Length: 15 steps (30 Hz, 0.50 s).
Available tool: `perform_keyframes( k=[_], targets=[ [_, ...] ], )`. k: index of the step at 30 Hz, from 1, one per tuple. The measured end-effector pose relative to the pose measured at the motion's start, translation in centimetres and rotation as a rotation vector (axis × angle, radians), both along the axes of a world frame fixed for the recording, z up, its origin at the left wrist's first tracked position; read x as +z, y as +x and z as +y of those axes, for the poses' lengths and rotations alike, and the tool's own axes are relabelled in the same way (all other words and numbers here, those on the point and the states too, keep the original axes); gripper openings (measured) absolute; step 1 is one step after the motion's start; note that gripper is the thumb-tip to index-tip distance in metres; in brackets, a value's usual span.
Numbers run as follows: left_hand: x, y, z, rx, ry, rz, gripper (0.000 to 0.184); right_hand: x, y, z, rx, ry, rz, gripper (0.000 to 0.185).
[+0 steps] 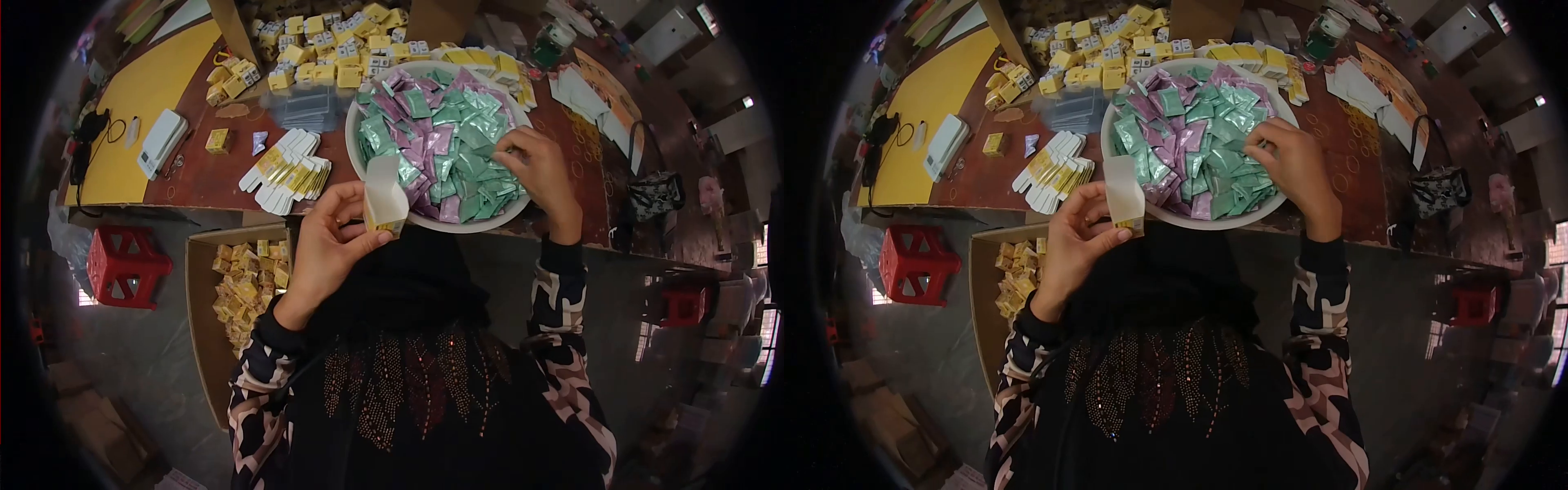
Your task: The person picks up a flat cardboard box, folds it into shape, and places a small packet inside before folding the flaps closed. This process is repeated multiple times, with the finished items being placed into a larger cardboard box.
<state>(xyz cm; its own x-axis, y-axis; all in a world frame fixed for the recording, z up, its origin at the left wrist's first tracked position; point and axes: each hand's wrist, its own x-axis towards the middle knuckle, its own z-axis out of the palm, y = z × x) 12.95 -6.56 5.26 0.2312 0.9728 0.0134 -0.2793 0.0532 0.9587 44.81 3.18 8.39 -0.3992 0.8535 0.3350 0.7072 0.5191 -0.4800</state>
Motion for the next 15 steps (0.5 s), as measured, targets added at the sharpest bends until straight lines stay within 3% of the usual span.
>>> perform_keyframes(
  k=[1,3,6,8,15],
  targets=[
    [-0.2,0.5,0.1,0.018,0.045,0.027,0.054,0.1,-0.7,-0.5,0.008,-0.006,0.005,0.024],
    [-0.5,1.6,0.2,0.068,0.085,0.087,0.056,0.4,-2.8,-2.1,-0.001,-0.225,0.687,0.026],
    [-1.0,3.0,0.2,0.1,0.154,0.23,0.056,2.7,-7.1,-5.8,0.051,-0.375,0.857,0.032],
    [-1.2,3.5,0.0,0.158,0.192,0.24,0.056,1.9,-8.9,-6.8,0.029,-0.38,0.87,0.036],
    [-1.0,3.6,-0.5,0.234,0.279,0.264,0.056,0.4,-10.4,-6.8,0.069,-0.109,0.479,0.021]
  ],
)
